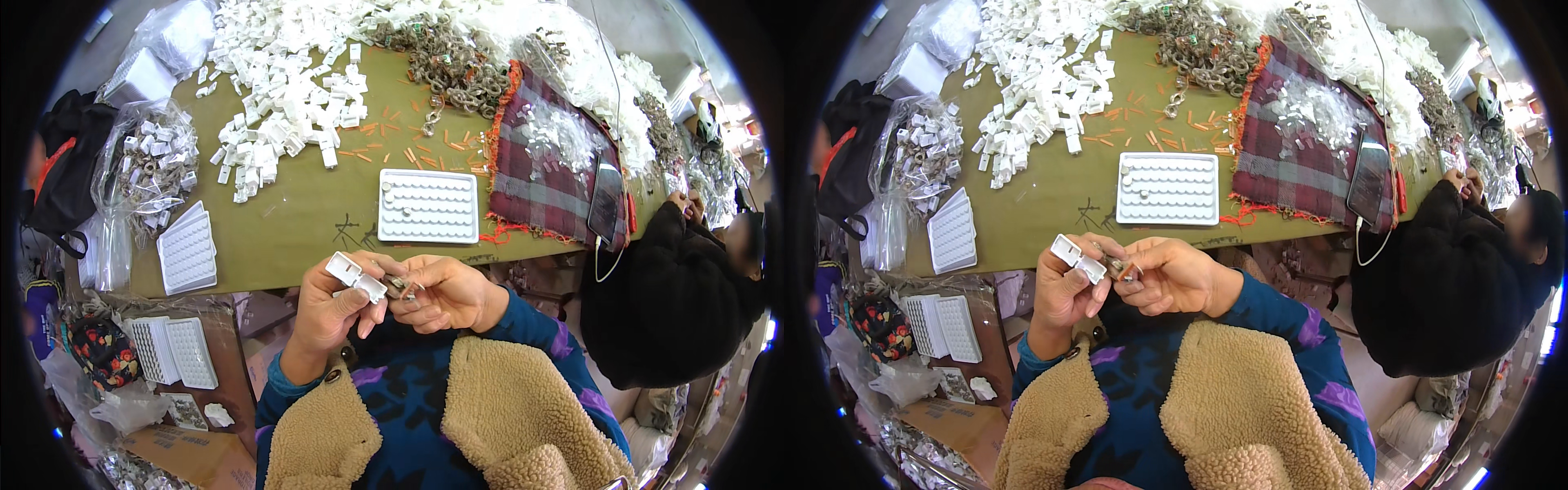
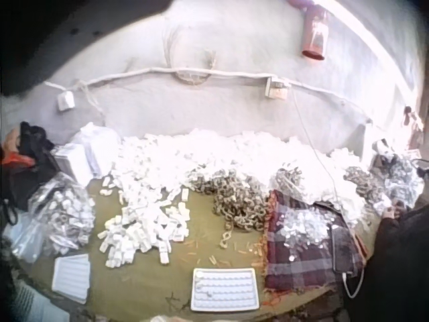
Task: The person repeatedly picks small white plastic housings and metal pins from a cluttered table, inserts the pins into the housings, and places the assembled units into a white tray. The process is continuous and repetitive throughout the clip.
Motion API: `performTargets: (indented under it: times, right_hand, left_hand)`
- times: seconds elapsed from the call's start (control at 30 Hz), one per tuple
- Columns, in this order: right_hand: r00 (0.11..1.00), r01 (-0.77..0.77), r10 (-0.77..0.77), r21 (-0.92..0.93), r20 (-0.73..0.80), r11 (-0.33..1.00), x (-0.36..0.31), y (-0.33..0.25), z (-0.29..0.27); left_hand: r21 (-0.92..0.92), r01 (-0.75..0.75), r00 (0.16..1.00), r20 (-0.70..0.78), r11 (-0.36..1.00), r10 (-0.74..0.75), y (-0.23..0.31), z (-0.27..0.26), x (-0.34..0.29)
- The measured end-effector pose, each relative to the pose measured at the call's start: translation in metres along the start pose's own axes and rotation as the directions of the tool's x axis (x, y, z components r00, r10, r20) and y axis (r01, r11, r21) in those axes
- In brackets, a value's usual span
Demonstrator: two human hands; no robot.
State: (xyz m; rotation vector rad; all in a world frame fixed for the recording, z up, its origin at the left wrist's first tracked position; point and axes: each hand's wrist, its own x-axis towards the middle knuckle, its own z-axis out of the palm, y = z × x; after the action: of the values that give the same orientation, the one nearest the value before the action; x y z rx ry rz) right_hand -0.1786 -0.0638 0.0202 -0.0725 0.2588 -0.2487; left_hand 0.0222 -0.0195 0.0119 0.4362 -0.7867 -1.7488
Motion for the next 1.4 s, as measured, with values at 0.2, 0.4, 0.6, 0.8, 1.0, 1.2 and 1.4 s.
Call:
performTargets:
  times: [0.2, 0.4, 0.6, 0.8, 1.0, 1.2, 1.4]
  right_hand:
    - [0.616, 0.224, -0.770, -0.899, -0.168, 0.376, -0.011, 0.014, 0.006]
    - [0.704, 0.422, -0.706, -0.754, -0.077, 0.504, -0.015, 0.013, 0.001]
    - [0.669, 0.502, -0.741, -0.703, -0.054, 0.504, -0.012, 0.012, -0.012]
    - [0.662, 0.560, -0.749, -0.645, -0.027, 0.519, -0.007, 0.020, -0.018]
    - [0.468, 0.718, -0.879, -0.618, 0.087, 0.321, -0.007, 0.017, -0.015]
    - [0.638, 0.593, -0.770, -0.647, 0.013, 0.480, -0.009, 0.023, -0.009]
    - [0.679, 0.561, -0.729, -0.575, -0.093, 0.595, -0.010, 0.021, -0.006]
  left_hand:
    - [0.145, -0.013, 0.943, -0.326, 0.989, 0.060, 0.002, 0.012, 0.000]
    - [0.073, 0.084, 0.938, -0.343, 0.994, -0.054, -0.004, 0.019, 0.003]
    - [0.197, 0.165, 0.936, -0.341, 0.966, -0.090, -0.008, 0.025, -0.002]
    - [0.310, 0.206, 0.966, -0.216, 0.928, -0.142, -0.023, 0.035, -0.008]
    - [0.217, 0.147, 0.914, -0.403, 0.965, -0.049, -0.023, 0.031, -0.004]
    - [0.535, -0.151, 0.952, -0.147, 0.831, 0.268, -0.023, 0.035, -0.007]
    - [0.597, -0.165, 0.944, -0.136, 0.785, 0.302, -0.029, 0.035, -0.007]
